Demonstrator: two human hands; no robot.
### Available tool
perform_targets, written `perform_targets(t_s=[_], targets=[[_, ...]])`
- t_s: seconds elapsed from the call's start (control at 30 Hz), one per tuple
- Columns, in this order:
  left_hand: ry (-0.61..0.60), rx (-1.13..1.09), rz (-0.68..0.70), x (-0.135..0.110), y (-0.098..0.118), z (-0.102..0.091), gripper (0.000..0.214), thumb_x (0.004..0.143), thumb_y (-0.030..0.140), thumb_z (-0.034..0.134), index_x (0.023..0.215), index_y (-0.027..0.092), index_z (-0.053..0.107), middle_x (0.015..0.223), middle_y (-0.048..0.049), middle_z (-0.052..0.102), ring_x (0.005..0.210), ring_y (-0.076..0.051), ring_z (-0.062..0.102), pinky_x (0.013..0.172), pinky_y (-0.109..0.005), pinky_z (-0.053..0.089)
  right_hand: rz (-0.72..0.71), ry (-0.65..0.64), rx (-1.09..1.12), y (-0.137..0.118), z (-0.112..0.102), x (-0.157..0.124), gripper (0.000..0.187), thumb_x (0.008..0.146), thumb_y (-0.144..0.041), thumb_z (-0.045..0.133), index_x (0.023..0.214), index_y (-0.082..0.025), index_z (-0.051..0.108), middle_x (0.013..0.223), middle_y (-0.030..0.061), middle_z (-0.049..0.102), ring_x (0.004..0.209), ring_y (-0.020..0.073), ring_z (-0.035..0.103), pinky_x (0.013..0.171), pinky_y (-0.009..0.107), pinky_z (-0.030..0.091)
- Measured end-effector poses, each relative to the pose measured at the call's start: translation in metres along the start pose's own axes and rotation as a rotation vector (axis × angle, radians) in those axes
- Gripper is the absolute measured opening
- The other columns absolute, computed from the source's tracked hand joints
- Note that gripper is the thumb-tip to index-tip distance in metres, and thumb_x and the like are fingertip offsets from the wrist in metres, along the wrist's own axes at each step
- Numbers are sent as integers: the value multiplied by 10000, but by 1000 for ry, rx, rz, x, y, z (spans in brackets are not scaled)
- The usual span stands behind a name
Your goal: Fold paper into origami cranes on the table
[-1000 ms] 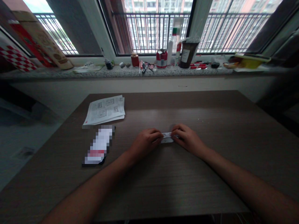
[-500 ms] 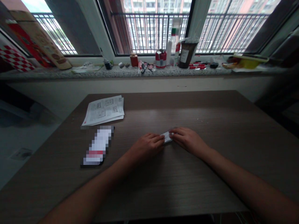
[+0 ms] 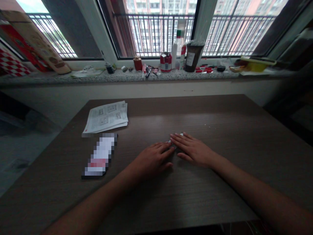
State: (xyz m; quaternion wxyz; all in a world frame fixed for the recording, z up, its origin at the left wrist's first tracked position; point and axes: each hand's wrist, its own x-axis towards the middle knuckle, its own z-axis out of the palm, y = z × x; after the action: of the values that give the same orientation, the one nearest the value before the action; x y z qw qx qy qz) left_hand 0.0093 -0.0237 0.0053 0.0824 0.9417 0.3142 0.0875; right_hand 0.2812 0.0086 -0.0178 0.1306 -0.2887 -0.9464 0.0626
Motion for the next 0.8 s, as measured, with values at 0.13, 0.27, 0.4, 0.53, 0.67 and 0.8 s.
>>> perform_targets(t_s=[0.13,0.27,0.4,0.53,0.67,0.8], targets=[[-18,0,-8,-1,-1,0,624,997,410,655,1535,161,459,1579,-166,483,1431,-341,493,1184,-500,423,1,-47,31,-2,8,1,731,1084,-496,451,1679,-247,107,1703,65,257,1579,225,233,1307,460,207],[-2,14,-11,-2,0,1,600,1004,399,644,1523,153,470,1584,-178,470,1422,-347,500,1173,-500,432,21,-59,52,-1,8,0,727,1088,-497,440,1679,-262,89,1708,52,240,1581,221,227,1310,461,200],[12,2,-7,-2,2,2,584,999,382,653,1505,145,485,1550,-181,504,1422,-348,498,1170,-489,435,33,-44,61,-1,9,0,715,1092,-474,441,1680,-282,84,1705,38,248,1576,223,247,1308,458,217],[33,-10,3,-2,1,4,583,999,386,657,1509,165,479,1526,-165,527,1421,-340,499,1168,-485,437,83,5,31,1,12,1,716,1090,-464,448,1680,-308,74,1708,27,243,1560,240,291,1304,464,229],[30,-15,-1,-1,0,4,567,996,387,663,1498,184,495,1503,-156,545,1395,-343,520,1161,-490,438,164,39,-18,6,14,2,718,1092,-461,430,1681,-310,49,1712,27,220,1558,266,291,1290,484,267],[16,-15,-3,0,1,1,580,988,391,680,1499,184,499,1500,-154,546,1390,-353,517,1162,-497,433,191,21,-47,8,13,2,702,1101,-468,385,1682,-299,29,1712,33,208,1561,267,280,1287,492,274]])
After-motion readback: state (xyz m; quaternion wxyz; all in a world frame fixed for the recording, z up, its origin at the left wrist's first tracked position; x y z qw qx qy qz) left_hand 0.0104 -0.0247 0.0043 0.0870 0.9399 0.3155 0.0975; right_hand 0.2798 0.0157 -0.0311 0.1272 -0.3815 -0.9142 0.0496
